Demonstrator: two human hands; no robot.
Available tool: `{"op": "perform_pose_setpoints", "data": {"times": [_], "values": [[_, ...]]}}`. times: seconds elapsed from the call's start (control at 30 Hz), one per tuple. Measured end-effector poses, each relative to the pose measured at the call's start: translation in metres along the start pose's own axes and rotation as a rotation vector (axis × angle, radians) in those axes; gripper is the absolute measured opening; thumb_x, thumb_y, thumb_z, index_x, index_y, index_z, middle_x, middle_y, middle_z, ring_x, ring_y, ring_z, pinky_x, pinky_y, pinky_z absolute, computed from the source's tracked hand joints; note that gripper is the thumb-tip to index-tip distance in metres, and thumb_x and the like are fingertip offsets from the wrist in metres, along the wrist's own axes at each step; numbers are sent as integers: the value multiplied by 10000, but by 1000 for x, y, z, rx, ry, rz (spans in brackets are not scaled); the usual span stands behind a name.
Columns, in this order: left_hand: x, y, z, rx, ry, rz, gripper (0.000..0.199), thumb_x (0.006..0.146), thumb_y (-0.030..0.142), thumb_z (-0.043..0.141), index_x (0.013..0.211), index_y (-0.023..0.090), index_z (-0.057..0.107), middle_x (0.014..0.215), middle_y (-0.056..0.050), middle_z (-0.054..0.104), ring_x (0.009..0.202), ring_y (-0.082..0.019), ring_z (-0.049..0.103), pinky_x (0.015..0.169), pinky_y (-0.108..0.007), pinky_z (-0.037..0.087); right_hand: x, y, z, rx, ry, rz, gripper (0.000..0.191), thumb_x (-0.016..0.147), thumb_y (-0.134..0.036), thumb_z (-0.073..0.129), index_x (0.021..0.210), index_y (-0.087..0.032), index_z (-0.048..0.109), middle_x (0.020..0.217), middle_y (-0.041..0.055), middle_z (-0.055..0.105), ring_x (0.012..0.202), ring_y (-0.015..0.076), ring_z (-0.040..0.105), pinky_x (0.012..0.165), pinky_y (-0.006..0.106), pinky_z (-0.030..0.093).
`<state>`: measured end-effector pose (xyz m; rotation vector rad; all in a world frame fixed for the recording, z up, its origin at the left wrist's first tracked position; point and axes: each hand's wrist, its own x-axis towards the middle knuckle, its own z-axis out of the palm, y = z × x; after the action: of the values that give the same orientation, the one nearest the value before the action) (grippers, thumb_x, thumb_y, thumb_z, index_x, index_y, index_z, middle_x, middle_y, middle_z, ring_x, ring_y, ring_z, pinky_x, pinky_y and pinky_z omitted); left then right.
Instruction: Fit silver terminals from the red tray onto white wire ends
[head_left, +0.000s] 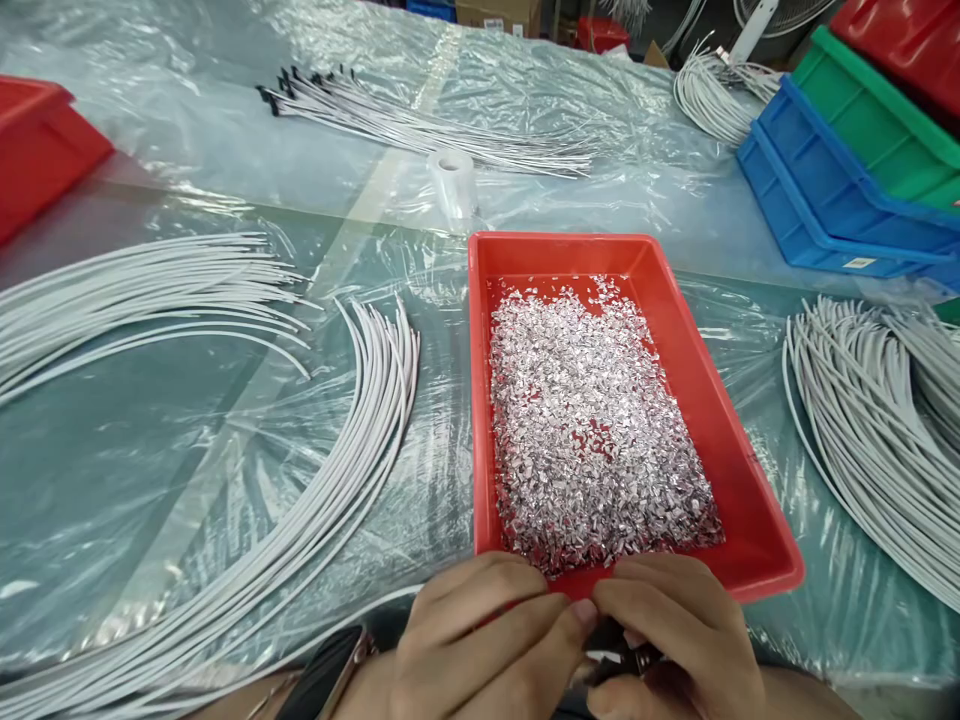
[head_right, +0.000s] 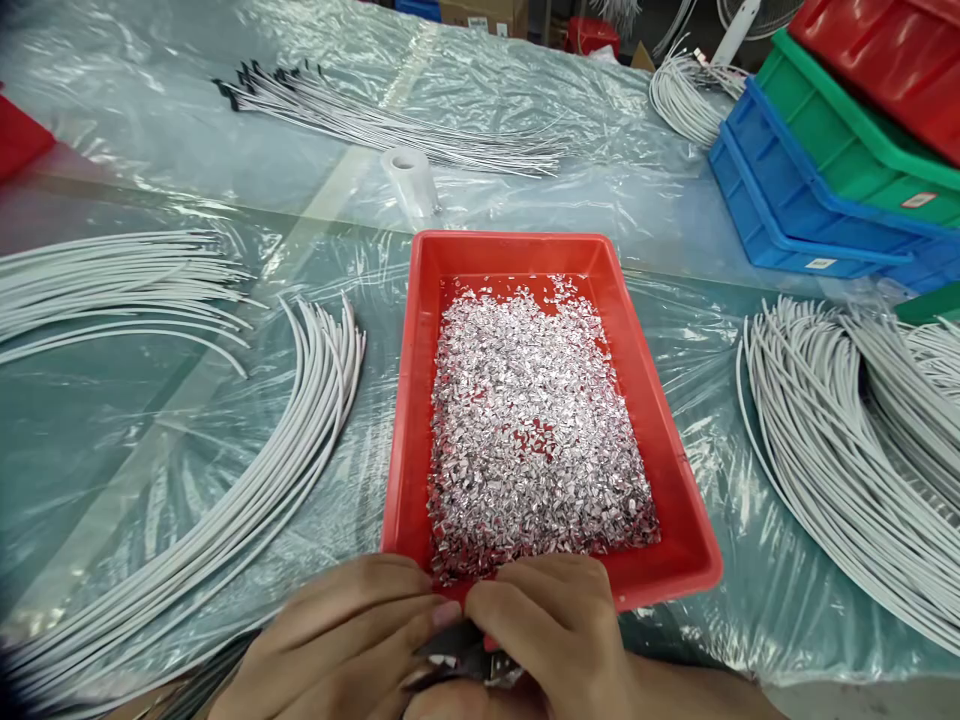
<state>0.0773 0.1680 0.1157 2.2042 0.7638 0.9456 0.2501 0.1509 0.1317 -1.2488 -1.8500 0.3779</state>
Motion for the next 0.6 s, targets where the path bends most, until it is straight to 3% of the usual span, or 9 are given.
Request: {"op": "perform_pose_setpoints", "data": {"times": [0.1,0.3,0.47,0.6], "values": [[6,3,-1,-1,1,99,193,906,125,398,1037,126,541,841,-74,708,735,-177,638,655,-292,550,-1,3,-1,-37,-15,-33,491,963,-486,357,629,-192,566,426,-29,507,367,114,491,385,246,409],[11,9,0,-104,-70,-81,149,934,147,389,948,161,537,712,-30,665,630,-146,613,574,-271,504,4,8,-6,-91,-39,-177,444,978,-445,355,668,-179,530,434,-28,527,374,114,507,396,260,400],[14,10,-4,-182,-82,-96,206,936,185,346,893,178,547,622,-6,627,494,-117,561,495,-235,477,9,9,-9,-92,-81,-217,432,978,-421,375,648,-178,514,446,-21,545,380,114,511,399,260,394],[18,9,-8,-195,-124,-127,227,929,192,371,834,178,577,691,-30,668,527,-117,587,488,-213,483,10,8,-11,-141,-78,-227,434,978,-436,359,681,-175,538,419,-38,505,352,111,468,390,265,374]]}}
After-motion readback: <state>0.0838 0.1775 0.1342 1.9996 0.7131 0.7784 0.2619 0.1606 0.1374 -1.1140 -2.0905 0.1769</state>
